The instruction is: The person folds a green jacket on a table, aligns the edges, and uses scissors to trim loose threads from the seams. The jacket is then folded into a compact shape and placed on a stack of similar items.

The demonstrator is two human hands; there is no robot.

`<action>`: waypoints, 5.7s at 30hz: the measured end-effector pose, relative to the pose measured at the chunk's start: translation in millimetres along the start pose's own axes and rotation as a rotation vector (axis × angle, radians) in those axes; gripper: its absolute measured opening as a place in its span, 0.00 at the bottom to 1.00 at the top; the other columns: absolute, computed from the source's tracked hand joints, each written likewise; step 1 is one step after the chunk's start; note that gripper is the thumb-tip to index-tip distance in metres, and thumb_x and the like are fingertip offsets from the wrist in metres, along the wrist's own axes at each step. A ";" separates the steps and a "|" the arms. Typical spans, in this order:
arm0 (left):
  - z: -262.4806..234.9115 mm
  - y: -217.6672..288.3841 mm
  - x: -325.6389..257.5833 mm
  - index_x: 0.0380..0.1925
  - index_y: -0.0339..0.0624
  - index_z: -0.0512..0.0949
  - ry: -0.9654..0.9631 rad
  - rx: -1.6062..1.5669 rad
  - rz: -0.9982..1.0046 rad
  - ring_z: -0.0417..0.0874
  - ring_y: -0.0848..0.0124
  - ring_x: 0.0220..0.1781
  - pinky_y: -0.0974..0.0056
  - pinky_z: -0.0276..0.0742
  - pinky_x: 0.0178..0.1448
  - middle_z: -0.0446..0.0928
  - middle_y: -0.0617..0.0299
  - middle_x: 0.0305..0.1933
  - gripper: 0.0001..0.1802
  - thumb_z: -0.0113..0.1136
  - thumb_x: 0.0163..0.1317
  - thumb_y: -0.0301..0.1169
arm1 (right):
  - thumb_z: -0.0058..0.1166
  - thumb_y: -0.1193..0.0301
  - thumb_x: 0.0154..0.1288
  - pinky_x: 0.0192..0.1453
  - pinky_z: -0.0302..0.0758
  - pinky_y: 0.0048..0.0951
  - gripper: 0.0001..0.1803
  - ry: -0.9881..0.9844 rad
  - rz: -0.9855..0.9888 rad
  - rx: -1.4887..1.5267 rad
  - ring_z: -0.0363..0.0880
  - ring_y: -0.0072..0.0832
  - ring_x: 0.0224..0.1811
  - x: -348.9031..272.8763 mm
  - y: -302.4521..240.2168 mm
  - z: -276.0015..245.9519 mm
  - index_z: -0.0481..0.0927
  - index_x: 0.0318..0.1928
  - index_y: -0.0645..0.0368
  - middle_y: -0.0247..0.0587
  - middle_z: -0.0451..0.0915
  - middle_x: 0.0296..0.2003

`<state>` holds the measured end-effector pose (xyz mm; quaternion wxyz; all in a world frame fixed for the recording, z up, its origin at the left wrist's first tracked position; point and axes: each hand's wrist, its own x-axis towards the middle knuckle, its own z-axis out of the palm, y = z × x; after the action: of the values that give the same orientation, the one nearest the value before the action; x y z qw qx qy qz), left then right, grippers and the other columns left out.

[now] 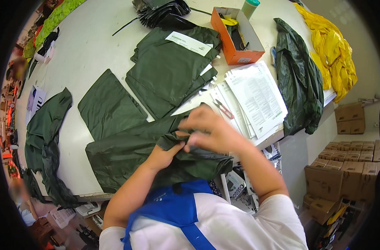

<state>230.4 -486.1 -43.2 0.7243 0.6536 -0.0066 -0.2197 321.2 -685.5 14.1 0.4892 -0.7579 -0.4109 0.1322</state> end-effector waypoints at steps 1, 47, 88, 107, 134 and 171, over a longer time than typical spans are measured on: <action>-3.1 -4.1 0.5 0.47 0.38 0.75 0.015 -0.033 -0.073 0.76 0.69 0.50 0.67 0.68 0.58 0.77 0.59 0.45 0.13 0.52 0.63 0.25 | 0.61 0.72 0.57 0.56 0.68 0.31 0.15 0.219 0.126 0.091 0.73 0.34 0.50 15.0 13.1 -19.8 0.79 0.46 0.57 0.40 0.77 0.45; -41.9 -7.4 -97.6 0.41 0.41 0.71 -0.014 0.001 0.475 0.82 0.72 0.38 0.66 0.73 0.45 0.82 0.61 0.32 0.13 0.57 0.64 0.38 | 0.57 0.82 0.52 0.27 0.71 0.21 0.12 0.055 0.232 -0.323 0.74 0.21 0.22 18.4 -122.4 113.7 0.73 0.39 0.64 0.38 0.77 0.25; -56.3 14.5 -148.2 0.43 0.42 0.68 0.017 -0.315 0.654 0.71 0.78 0.43 0.70 0.68 0.49 0.71 0.66 0.40 0.18 0.63 0.53 0.28 | 0.45 0.73 0.66 0.44 0.75 0.29 0.23 0.175 0.288 1.668 0.65 0.14 0.15 10.6 -75.3 164.5 0.65 0.62 0.57 0.41 0.72 0.58; -88.5 36.5 -165.2 0.26 0.44 0.75 0.461 0.993 0.952 0.77 0.63 0.36 0.61 0.74 0.34 0.71 0.60 0.35 0.06 0.61 0.46 0.29 | 0.63 0.83 0.51 0.37 0.76 0.21 0.15 0.015 0.455 0.413 0.79 0.22 0.31 40.4 -131.8 151.0 0.78 0.41 0.68 0.39 0.80 0.32; -98.1 40.1 -158.9 0.72 0.66 0.32 -0.153 0.369 0.272 0.81 0.69 0.31 0.67 0.76 0.41 0.78 0.53 0.37 0.47 0.44 0.62 0.19 | 0.61 0.73 0.49 0.34 0.77 0.35 0.14 -0.228 -0.172 -0.523 0.79 0.40 0.32 43.6 -163.0 157.2 0.77 0.40 0.56 0.44 0.75 0.36; -230.2 -153.1 -282.3 0.50 0.29 0.72 0.897 -0.024 -0.333 0.79 0.69 0.45 0.65 0.74 0.50 0.78 0.54 0.45 0.25 0.65 0.55 0.32 | 0.50 0.34 0.54 0.65 0.61 0.44 0.50 0.490 1.157 0.176 0.65 0.50 0.61 -68.8 76.9 77.4 0.61 0.64 0.62 0.59 0.68 0.59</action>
<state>-3.7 -184.1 -143.8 0.6180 0.6676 0.4141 -0.0292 269.4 -702.4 -102.7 0.4791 -0.8224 0.2016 0.2311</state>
